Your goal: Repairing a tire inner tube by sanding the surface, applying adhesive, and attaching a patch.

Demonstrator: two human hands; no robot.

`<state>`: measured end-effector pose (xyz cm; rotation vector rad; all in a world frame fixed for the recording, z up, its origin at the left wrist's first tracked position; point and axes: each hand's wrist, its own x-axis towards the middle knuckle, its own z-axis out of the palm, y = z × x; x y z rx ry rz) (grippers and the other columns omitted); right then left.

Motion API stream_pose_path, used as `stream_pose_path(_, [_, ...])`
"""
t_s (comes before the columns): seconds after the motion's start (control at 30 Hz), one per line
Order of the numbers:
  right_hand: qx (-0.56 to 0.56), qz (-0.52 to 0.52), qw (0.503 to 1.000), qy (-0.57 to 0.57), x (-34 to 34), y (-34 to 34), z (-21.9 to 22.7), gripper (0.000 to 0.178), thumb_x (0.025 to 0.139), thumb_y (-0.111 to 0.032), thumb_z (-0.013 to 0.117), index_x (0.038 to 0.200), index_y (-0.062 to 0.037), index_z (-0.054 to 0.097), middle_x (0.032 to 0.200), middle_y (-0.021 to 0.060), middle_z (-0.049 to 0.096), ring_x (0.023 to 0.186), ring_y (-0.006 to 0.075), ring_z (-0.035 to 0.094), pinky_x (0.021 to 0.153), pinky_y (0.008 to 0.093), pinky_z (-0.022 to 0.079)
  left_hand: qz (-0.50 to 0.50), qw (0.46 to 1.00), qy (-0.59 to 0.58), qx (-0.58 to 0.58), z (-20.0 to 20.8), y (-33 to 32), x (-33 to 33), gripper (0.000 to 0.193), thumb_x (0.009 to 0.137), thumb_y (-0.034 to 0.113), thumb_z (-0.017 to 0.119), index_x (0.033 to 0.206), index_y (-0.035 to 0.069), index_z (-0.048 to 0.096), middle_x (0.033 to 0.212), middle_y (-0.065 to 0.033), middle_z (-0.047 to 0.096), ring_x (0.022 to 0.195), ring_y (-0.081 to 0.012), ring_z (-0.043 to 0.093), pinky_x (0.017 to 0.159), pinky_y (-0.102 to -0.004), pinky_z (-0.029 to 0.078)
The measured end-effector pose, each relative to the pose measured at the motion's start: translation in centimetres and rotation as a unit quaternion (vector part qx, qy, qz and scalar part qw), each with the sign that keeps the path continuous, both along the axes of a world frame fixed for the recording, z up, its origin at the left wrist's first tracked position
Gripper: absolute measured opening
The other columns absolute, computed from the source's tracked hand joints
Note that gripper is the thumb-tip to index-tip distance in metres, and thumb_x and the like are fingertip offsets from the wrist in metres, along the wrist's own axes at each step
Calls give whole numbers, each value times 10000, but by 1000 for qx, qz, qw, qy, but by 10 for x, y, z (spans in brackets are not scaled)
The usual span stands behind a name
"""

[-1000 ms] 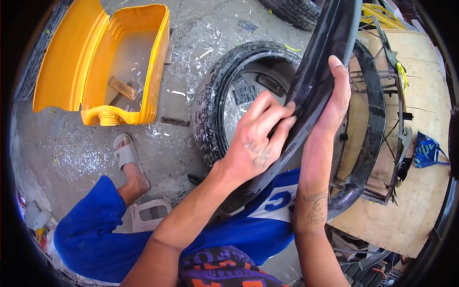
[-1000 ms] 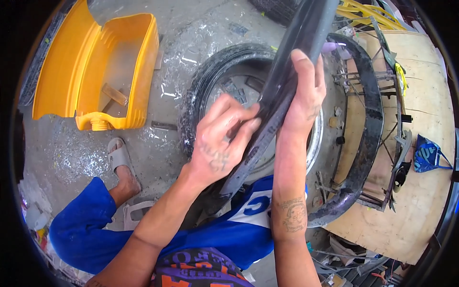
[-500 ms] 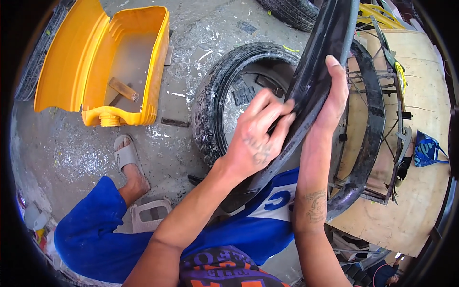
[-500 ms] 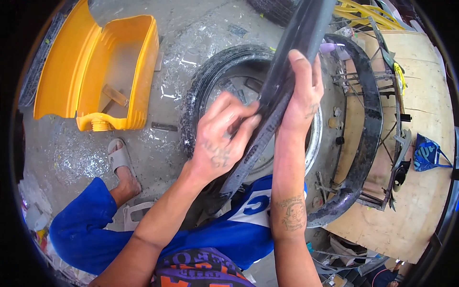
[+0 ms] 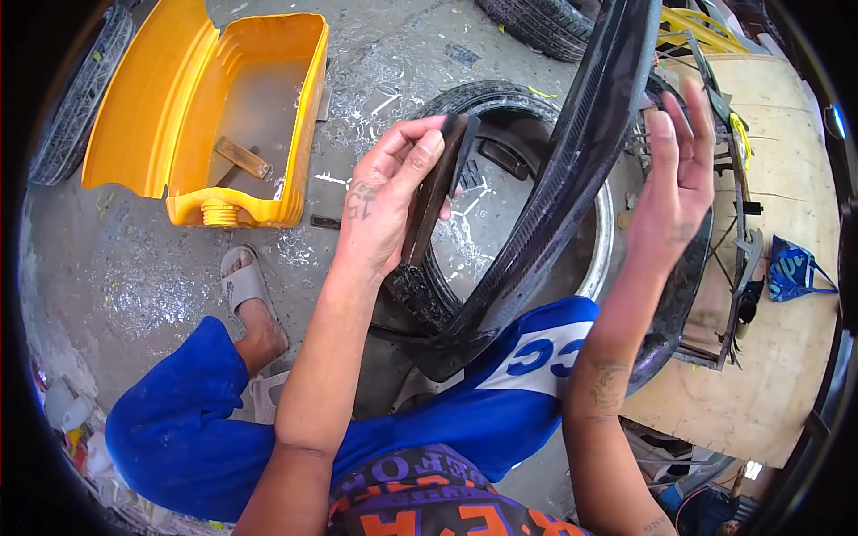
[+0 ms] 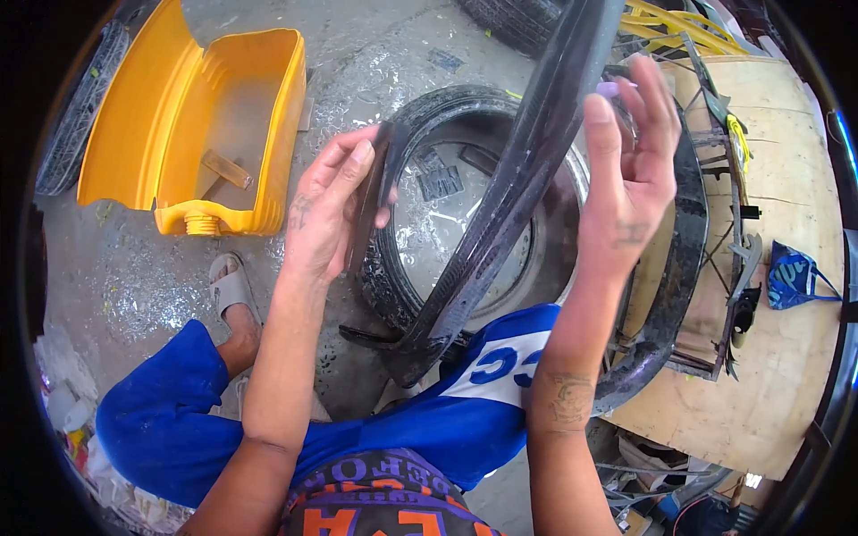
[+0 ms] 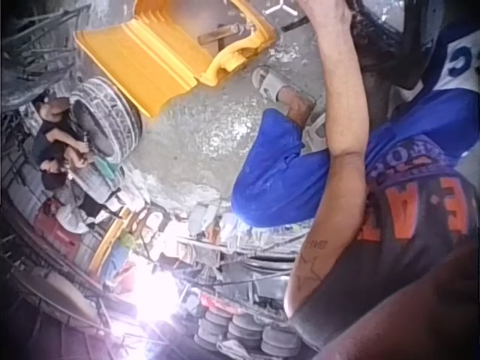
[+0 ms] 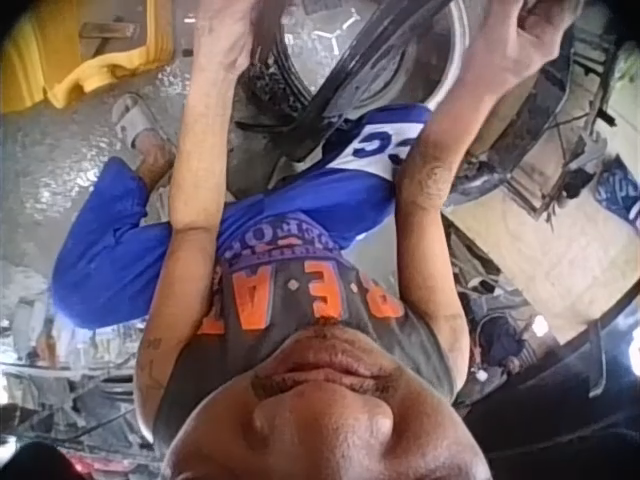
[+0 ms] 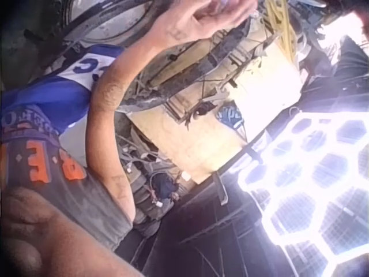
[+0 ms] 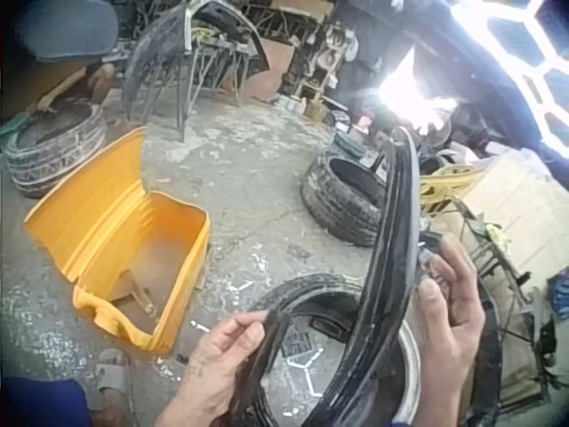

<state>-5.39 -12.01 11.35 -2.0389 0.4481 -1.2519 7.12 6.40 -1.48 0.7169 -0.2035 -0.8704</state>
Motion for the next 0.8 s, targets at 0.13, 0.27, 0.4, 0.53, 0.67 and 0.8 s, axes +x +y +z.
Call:
stream_pose_path(0.13, [-29,227,938,260,15,11,26,422,953,-61,775,1370,-49,706,1376,88,669,1054,178,716,909,308,591,-43,998,-35,-26,20,-4,8,330,1104,242,616,1342,14,630,1004,-71,719,740,-126,690,543,-252,517])
stream_pose_path(0.27, [9,274,925,261,39,13,22,364,917,-36,801,1275,-21,738,1231,86,713,1040,174,737,920,304,604,-55,992,-89,-68,49,-16,28,373,1071,285,680,1308,-1,657,957,-84,739,690,-120,705,515,-230,553])
stream_pose_path(0.4, [14,258,945,202,39,5,25,249,856,5,844,1089,22,756,1158,73,732,1062,169,733,924,297,607,-67,987,-141,-29,56,-16,31,355,1059,276,695,1277,-3,683,987,-86,748,741,-117,718,526,-234,573])
stream_pose_path(0.53, [-64,260,949,166,26,-3,21,170,858,11,846,991,23,740,1043,81,764,1017,142,728,849,241,589,-96,982,-162,1,49,-3,44,345,1066,264,678,1281,-6,688,998,-95,748,739,-115,704,528,-228,567])
stream_pose_path(0.67, [114,127,982,80,16,12,15,184,897,-46,856,986,-13,698,979,77,775,893,104,721,790,209,560,-28,994,-101,19,12,9,61,360,1095,267,623,1338,5,669,1027,-111,746,781,-121,686,623,-240,570])
stream_pose_path(0.8, [191,155,969,-26,23,7,8,200,937,-51,826,1003,-30,639,1020,102,763,849,136,737,750,264,609,25,998,-56,24,8,-6,45,474,1089,360,638,1382,-13,636,1137,-104,720,900,-148,692,770,-275,578])
